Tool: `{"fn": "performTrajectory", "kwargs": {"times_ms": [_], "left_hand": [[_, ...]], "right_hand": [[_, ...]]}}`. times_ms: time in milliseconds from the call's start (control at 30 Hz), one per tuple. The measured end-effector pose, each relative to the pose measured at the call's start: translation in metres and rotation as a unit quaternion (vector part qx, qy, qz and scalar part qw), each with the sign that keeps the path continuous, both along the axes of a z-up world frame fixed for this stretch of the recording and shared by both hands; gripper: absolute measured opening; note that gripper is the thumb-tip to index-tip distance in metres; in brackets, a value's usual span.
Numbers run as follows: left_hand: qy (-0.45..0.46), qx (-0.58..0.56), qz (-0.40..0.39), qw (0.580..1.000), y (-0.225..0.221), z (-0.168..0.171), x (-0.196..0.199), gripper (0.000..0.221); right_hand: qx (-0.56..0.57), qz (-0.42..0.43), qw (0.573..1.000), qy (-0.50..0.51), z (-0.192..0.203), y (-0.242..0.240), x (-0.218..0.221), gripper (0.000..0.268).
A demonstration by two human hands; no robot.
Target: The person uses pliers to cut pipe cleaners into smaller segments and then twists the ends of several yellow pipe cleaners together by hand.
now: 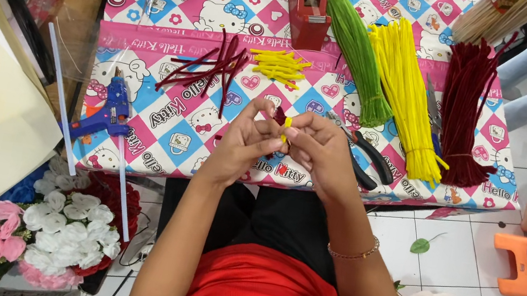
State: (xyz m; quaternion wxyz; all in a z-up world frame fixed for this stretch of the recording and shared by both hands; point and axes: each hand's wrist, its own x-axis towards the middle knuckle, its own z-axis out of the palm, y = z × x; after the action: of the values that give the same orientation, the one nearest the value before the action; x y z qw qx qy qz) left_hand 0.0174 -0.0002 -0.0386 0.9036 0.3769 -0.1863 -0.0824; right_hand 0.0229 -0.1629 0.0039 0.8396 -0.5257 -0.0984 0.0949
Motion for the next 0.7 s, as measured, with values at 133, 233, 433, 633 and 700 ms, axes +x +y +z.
{"fn": "performTrajectory", "kwargs": {"times_ms": [133,233,433,633,700], "left_hand": [[-0.018,0.067,0.015,0.998,0.01,0.013,0.005,0.047],[-0.042,0.167,0.047,0.984,0.019,0.022,0.008,0.049],[-0.024,0.208,0.063,0.976,0.023,0.024,0.018,0.043],[0.003,0.182,0.048,0.982,0.025,0.017,0.032,0.049],[0.019,0.151,0.023,0.988,0.021,0.029,0.03,0.049]], "right_hand": [[0.05,0.023,0.996,0.066,-0.015,0.003,0.008,0.014],[0.0,0.004,0.999,0.038,-0.019,0.007,0.016,0.012],[-0.08,-0.076,0.994,0.002,-0.046,0.02,0.03,0.013],[-0.046,-0.081,0.996,0.009,-0.053,0.029,0.043,0.009],[0.082,-0.035,0.991,0.096,-0.042,0.031,0.042,0.005]]}}
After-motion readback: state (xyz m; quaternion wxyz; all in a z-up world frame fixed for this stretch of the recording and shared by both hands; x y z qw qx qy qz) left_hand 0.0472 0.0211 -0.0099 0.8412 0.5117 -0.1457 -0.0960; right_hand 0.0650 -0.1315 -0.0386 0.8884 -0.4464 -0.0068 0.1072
